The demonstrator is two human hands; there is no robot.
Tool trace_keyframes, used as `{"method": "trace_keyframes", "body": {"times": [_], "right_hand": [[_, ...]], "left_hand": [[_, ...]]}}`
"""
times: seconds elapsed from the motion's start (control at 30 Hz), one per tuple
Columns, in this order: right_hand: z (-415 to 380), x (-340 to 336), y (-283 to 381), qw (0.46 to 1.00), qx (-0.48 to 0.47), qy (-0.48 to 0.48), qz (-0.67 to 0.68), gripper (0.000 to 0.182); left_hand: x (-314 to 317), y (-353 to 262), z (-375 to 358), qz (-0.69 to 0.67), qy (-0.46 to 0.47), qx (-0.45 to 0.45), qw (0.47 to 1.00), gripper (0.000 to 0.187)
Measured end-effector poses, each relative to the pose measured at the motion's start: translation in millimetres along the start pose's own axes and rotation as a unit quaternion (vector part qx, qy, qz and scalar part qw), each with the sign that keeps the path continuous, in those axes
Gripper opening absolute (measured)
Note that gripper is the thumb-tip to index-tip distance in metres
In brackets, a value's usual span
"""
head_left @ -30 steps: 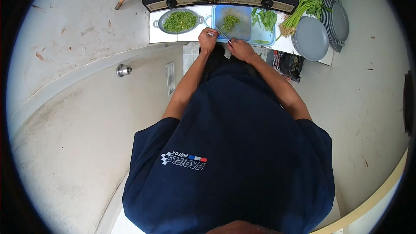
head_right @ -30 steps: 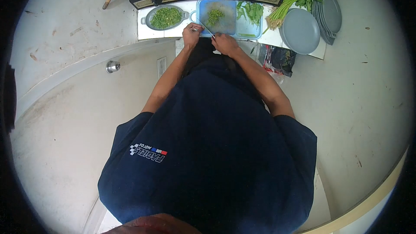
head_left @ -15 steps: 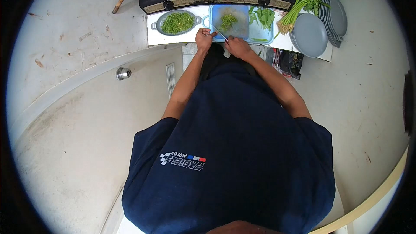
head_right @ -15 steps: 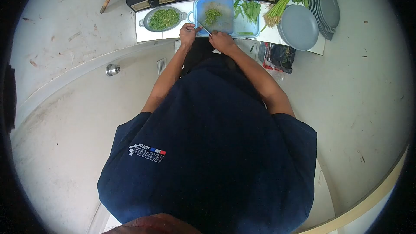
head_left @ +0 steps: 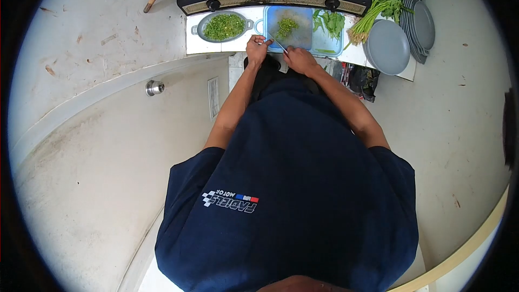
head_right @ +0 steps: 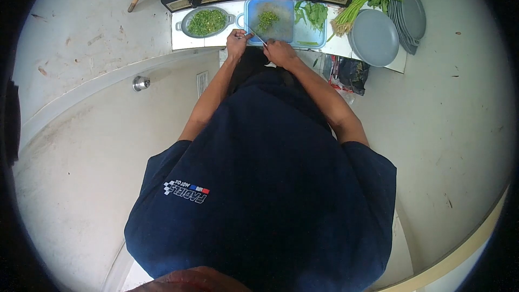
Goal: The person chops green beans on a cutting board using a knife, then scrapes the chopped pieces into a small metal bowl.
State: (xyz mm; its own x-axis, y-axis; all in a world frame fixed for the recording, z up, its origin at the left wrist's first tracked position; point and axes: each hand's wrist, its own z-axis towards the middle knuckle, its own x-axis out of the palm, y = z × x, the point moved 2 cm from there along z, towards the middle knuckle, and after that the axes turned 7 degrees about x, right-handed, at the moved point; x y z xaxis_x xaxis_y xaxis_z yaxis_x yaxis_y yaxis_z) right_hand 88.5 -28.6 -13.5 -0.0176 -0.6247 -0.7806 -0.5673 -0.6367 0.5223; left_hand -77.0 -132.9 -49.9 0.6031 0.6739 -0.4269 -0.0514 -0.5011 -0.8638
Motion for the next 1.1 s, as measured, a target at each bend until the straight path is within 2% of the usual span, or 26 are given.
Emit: {"method": "trace_keyframes", "body": {"times": [0.37,0.8,0.87,0.9,1.1], "right_hand": [[4,-3,5,1.0,0.001,0.018,-0.002,0.035],[10,-5,9,0.999,0.013,0.011,-0.031,0.033],[11,-12,7,0.999,0.01,0.009,-0.032,0.031],[10,-15,5,0.999,0.009,0.008,-0.03,0.032],[19,-36,-4,0.999,0.026,-0.021,-0.021,0.034]], "left_hand": [[-5,-14,-5,-0.003,0.005,-0.007,1.0,0.031],[-4,-2,2,0.002,0.013,0.003,1.0,0.03],[-8,-7,-4,0.042,0.031,0.033,0.998,0.03],[-9,-7,-6,0.023,0.032,0.076,0.996,0.026],[-18,-19,-17,-0.014,0.035,0.115,0.993,0.024]]}}
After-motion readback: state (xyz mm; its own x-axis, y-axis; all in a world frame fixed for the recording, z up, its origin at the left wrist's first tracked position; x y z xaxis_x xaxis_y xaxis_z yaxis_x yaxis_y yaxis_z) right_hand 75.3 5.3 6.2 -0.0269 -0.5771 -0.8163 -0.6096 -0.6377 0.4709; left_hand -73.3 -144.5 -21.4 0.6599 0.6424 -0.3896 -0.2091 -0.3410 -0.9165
